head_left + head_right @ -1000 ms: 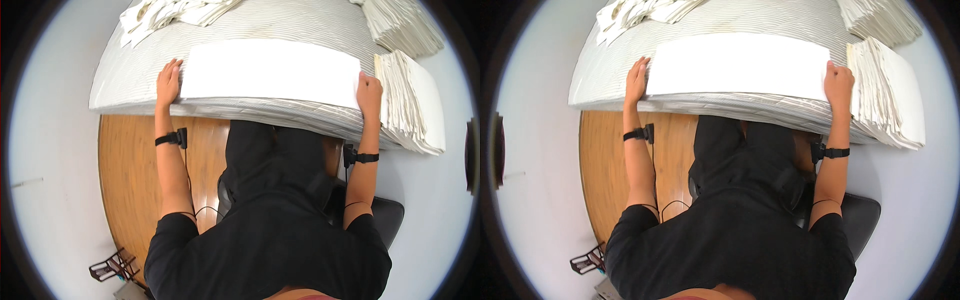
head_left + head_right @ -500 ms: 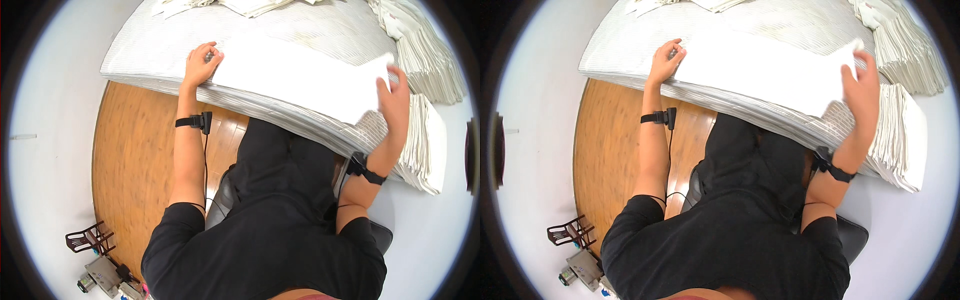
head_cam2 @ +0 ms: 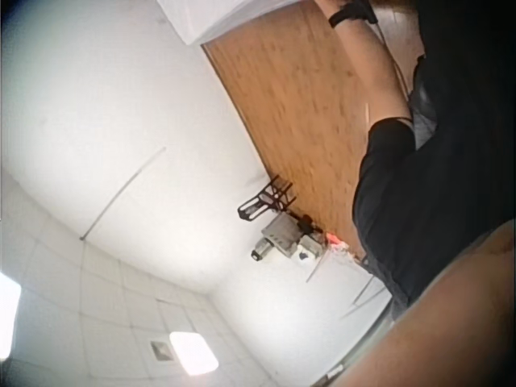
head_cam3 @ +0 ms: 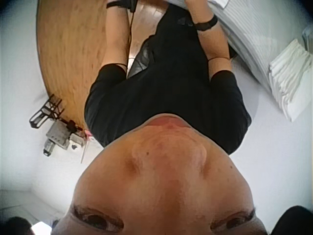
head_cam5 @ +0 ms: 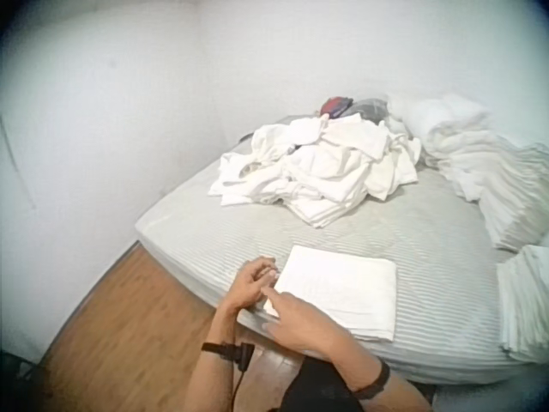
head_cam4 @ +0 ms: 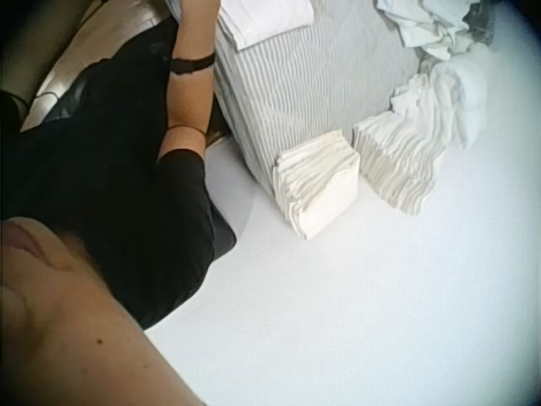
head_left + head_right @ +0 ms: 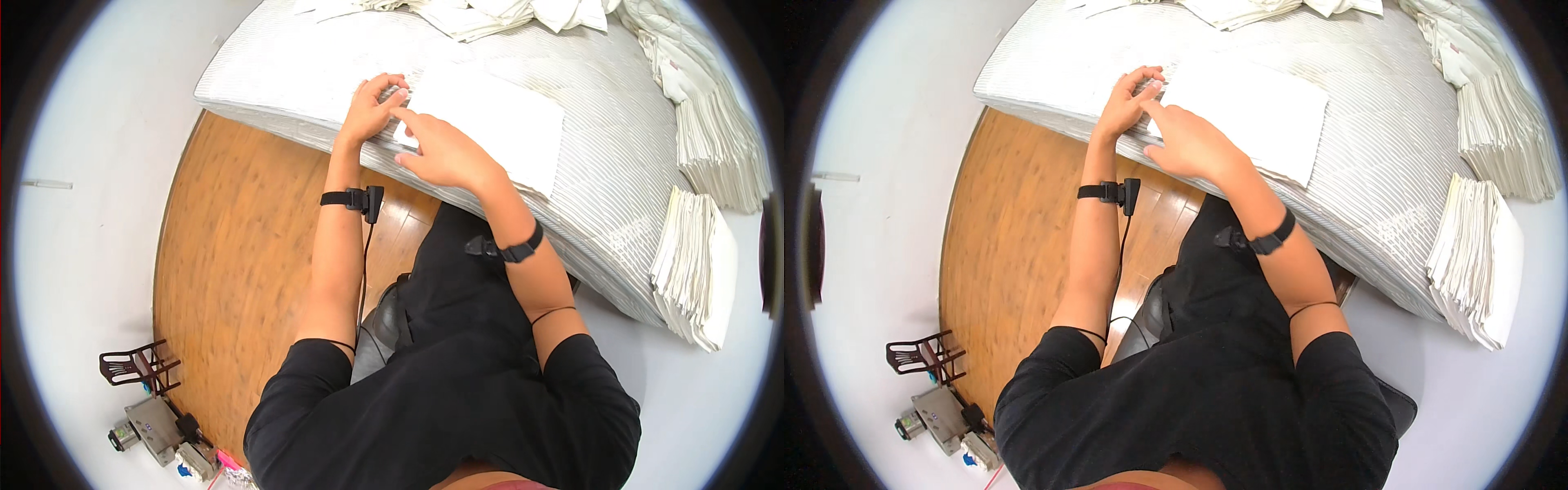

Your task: Folding a large stack of white pillowcases on a mattress.

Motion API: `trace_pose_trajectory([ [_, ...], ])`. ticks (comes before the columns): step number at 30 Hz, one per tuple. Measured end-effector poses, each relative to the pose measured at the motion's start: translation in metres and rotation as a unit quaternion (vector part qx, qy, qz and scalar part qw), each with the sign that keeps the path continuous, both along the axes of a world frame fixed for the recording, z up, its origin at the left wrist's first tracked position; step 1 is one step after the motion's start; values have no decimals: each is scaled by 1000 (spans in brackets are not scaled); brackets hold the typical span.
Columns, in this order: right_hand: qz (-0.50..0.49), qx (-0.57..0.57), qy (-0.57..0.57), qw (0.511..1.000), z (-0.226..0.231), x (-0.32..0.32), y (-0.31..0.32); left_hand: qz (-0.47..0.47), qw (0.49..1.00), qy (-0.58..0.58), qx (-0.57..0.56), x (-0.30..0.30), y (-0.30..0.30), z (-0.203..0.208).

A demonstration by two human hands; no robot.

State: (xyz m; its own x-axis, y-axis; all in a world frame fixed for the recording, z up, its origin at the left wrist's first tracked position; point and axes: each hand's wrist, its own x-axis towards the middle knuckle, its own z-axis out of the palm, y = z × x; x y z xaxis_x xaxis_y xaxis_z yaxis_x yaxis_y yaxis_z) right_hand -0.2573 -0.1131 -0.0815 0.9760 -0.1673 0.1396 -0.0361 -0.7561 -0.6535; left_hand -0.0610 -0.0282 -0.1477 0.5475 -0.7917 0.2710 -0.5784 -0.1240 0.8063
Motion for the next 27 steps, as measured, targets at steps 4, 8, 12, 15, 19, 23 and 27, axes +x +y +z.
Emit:
trace_pose_trajectory([
  [4, 49, 117, 35, 991, 41, -49, -11, -16, 997, -70, 13, 3, 4, 5],
  [8, -43, 94, 36, 994, 44, -101, -49, -4, 997, -72, 30, 5, 7, 0],
  [12, -233, -135, -106, 957, 10, -143, -81, 2, 992, -108, 72, -2, 1, 6],
  [15, -200, -218, -53, 954, -13, -154, -67, 7, 989, -117, 89, -10, -4, 8],
  [19, -171, -205, 8, 964, -15, -158, -72, -18, 983, -136, 126, -9, -8, 18],
  [23, -166, -143, -36, 975, -21, -158, -81, 14, 994, 13, 111, -10, -10, 31],
  [27, -206, 167, -76, 961, 8, -167, -85, -39, 978, 204, -2, -50, -37, 115],
])
